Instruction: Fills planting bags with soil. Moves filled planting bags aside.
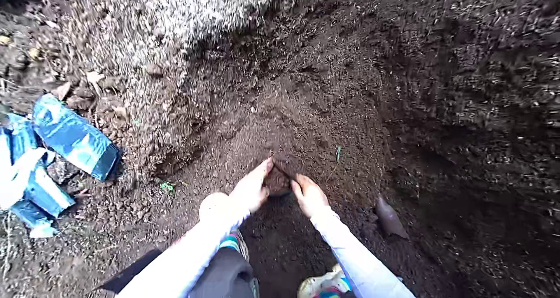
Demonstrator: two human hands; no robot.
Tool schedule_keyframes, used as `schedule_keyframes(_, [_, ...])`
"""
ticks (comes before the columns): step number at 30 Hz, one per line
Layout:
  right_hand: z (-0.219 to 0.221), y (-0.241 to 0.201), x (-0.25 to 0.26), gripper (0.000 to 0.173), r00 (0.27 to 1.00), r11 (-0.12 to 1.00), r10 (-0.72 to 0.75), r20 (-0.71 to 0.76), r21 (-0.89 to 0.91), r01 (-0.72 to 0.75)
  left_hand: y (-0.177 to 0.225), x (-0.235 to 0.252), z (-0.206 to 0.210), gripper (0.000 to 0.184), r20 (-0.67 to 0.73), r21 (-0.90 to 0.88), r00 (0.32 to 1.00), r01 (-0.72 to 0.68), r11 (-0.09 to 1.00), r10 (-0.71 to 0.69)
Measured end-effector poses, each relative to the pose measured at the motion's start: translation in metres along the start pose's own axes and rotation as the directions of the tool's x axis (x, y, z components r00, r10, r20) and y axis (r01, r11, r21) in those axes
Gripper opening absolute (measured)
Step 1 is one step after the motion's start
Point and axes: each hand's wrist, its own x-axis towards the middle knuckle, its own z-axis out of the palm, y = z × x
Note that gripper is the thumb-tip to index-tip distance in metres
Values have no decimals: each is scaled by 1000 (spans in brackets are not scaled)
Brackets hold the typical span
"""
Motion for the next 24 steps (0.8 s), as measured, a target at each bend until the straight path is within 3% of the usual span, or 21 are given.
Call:
schedule_keyframes(2, [-1, 17, 12, 47, 997, 946, 59, -50, 323, -40, 1, 5, -4, 78, 14, 28, 1000, 23, 999, -24])
schedule_keyframes(3, [1, 29, 14, 49, 986, 830, 162, -31, 545, -119, 0, 5, -4, 77, 13, 15, 1000, 16, 1000, -16])
schedule_keyframes(5, [11, 59, 19, 59, 905, 411, 412, 109, 864, -291, 0, 5, -6, 69, 20, 22, 1000, -9, 1000, 8])
schedule_keyframes(7, [24, 91, 34, 62, 808, -6, 543, 227, 964, -266, 2, 8, -8, 51, 15, 180, 1000, 12, 984, -14])
schedule_keyframes(8, [29, 105, 46, 60, 785, -152, 567, 252, 968, -201, 5, 10, -8, 46, 18, 299, 998, 50, 953, -58])
schedule_keyframes(11, [35, 117, 84, 60, 770, -387, 579, 268, 922, -29, 12, 20, -5, 41, 59, 485, 989, 87, 870, -132])
schedule_keyframes(16, [43, 111, 138, 82, 853, -555, 483, 197, 823, 124, 20, 45, -6, 35, 130, 553, 975, 79, 830, -179])
schedule_keyframes(18, [33, 96, 153, 72, 864, -497, 490, 112, 851, 172, 23, 55, -6, 39, 130, 566, 976, 72, 821, -175])
schedule_keyframes(21, [8, 66, 171, 68, 824, -306, 565, 33, 936, 173, 18, 50, -8, 34, 104, 522, 990, 29, 853, -98])
schedule_keyframes(24, [-4, 65, 189, 73, 871, -332, 492, 3, 925, 184, -3, 26, -3, 37, -73, 426, 992, -59, 903, 100])
